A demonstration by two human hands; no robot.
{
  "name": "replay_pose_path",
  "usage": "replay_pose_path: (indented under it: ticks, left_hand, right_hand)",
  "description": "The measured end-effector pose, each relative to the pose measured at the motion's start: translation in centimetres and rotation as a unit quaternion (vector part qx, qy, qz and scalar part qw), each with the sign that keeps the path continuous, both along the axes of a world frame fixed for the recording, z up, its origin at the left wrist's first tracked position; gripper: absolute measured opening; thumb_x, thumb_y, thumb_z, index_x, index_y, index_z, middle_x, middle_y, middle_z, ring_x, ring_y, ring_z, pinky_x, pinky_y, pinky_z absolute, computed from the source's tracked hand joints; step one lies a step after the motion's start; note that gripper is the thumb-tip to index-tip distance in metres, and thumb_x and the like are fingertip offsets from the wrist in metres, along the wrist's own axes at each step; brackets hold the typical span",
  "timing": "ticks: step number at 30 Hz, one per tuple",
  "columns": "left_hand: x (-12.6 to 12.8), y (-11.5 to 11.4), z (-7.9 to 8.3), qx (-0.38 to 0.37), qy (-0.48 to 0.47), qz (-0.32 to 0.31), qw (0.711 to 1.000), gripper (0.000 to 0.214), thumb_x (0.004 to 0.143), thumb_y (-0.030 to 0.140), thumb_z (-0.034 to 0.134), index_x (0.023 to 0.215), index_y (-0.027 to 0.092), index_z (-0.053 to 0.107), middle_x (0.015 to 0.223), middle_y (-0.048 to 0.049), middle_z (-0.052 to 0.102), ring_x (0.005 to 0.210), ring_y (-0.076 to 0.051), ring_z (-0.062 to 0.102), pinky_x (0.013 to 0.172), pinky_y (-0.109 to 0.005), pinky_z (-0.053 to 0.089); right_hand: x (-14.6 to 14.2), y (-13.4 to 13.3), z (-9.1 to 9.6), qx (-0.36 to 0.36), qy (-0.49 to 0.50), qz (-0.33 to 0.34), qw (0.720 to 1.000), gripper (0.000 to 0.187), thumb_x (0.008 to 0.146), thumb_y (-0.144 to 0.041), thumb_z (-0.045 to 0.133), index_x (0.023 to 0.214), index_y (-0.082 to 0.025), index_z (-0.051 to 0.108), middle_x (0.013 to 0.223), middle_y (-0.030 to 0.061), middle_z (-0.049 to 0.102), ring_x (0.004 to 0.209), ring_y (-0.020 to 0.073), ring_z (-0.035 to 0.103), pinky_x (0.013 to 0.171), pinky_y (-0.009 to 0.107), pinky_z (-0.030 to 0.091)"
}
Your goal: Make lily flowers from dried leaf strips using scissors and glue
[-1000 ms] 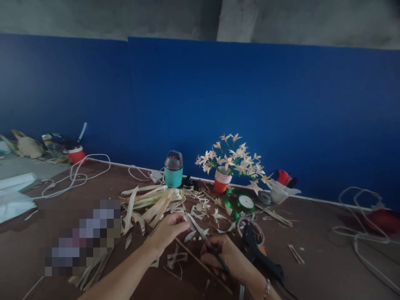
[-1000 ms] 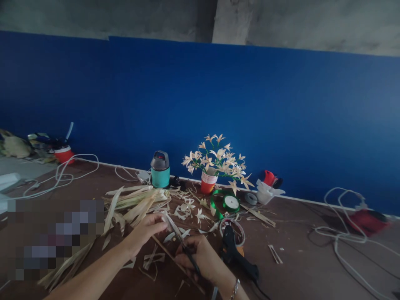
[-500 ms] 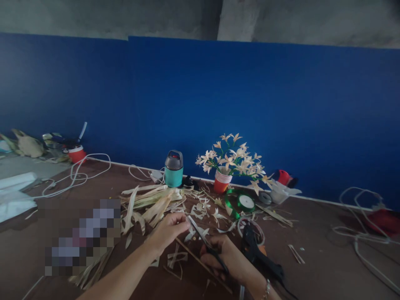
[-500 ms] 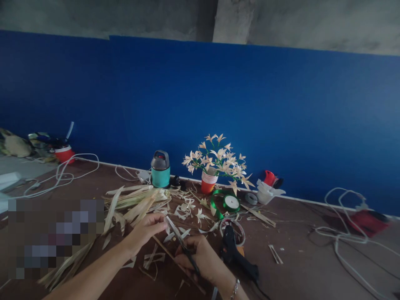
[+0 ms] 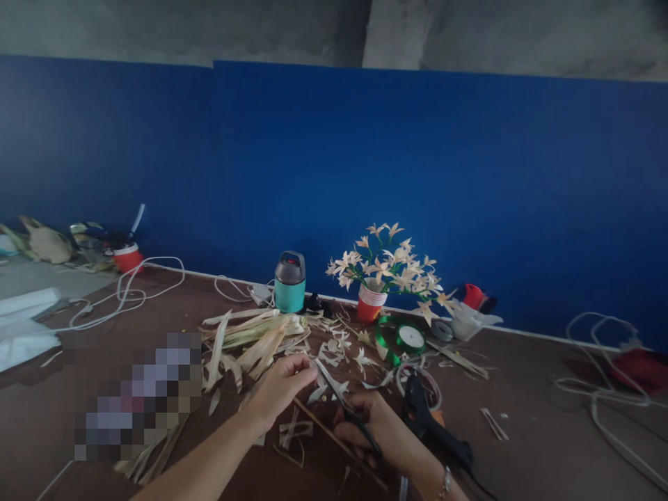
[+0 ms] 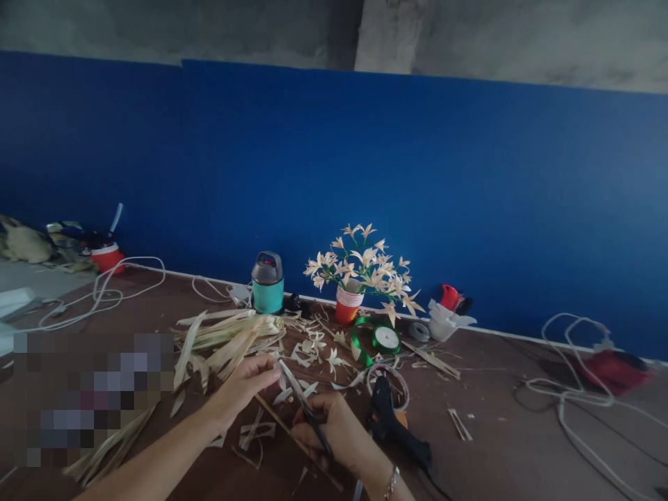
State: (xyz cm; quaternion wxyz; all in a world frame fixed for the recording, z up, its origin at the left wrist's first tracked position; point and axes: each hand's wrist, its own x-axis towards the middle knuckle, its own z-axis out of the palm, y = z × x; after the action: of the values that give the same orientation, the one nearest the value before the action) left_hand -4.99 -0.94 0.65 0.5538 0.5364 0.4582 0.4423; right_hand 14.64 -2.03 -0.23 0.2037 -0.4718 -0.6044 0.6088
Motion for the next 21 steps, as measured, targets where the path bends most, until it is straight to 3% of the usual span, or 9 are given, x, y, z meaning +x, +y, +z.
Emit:
replay_pose_path:
  ticks: [8,21]
  left_hand:
    - [0.0,0.0,-0.3,-0.015,0.007,-0.015,1.0,0.021,0.072,0.035,0.059,0.063,0.016,0.056,0.059,0.0035,0.05,0.06,-0.012,0.045,0.062,-0.024,0.035]
    - [0.0,0.0,0.1,-0.02,0.001,-0.016,1.0,0.016,0.069,0.029,0.059,0.06,0.016,0.056,0.057,0.0034,0.051,0.058,-0.012,0.044,0.06,-0.024,0.032]
  right_hand:
    - [0.0,0.0,-0.5,-0.007,0.017,0.004,1.0,0.027,0.064,-0.037,0.072,0.07,-0.015,0.058,0.042,-0.0083,0.048,0.033,0.004,0.039,0.03,0.013,0.03]
    - [0.0,-0.1,0.7,0.002,-0.02,0.006,1.0,0.021,0.064,-0.033,0.069,0.069,-0.015,0.059,0.043,-0.0076,0.049,0.034,0.0047,0.039,0.03,0.013,0.031]
